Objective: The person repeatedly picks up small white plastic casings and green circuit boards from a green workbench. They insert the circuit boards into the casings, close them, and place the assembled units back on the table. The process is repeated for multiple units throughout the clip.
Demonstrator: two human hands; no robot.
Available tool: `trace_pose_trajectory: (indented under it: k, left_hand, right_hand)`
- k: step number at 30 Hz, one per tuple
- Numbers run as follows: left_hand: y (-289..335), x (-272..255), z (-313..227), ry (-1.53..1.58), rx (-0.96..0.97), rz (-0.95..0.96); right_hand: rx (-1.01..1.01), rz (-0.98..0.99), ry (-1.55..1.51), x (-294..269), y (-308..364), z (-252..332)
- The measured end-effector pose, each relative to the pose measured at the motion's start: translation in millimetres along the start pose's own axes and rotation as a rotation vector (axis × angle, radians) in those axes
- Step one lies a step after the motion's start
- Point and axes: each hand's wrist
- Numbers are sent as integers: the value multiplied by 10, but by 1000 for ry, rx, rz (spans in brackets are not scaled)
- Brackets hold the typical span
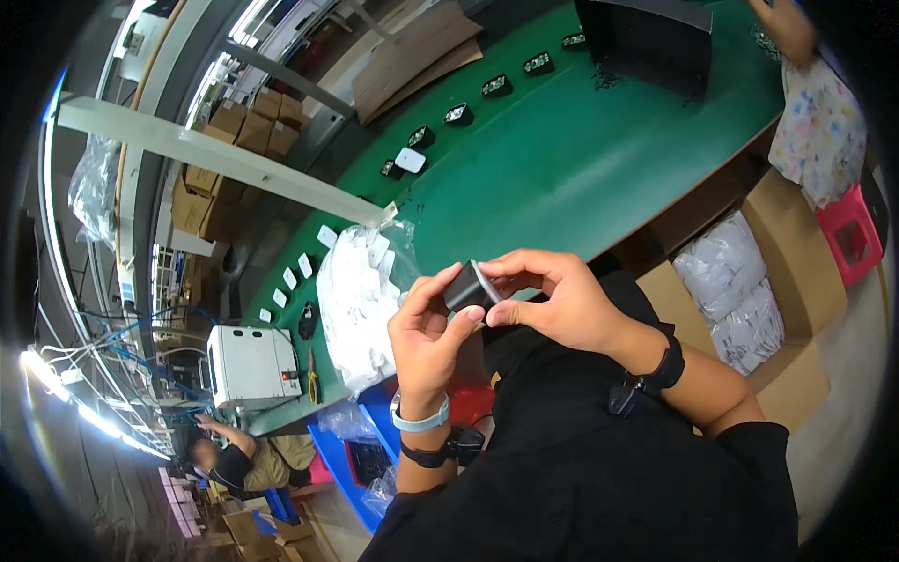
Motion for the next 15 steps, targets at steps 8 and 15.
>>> trace_pose_trajectory:
  k: [8, 15]
  left_hand:
    - [-279, -4, 213, 134, -21, -1]
    - [-487, -46, 501, 184, -26, -90]
  right_hand:
    - [-144, 7, 323, -181, -249, -68]
    - [-119, 124, 555, -240, -658, -41]
Point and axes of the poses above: each hand's wrist, its own y-axis away from the middle knuckle, its own x-axis out of the palm, z = x × y, and after that the axes turned 5 degrees about -x, right-handed
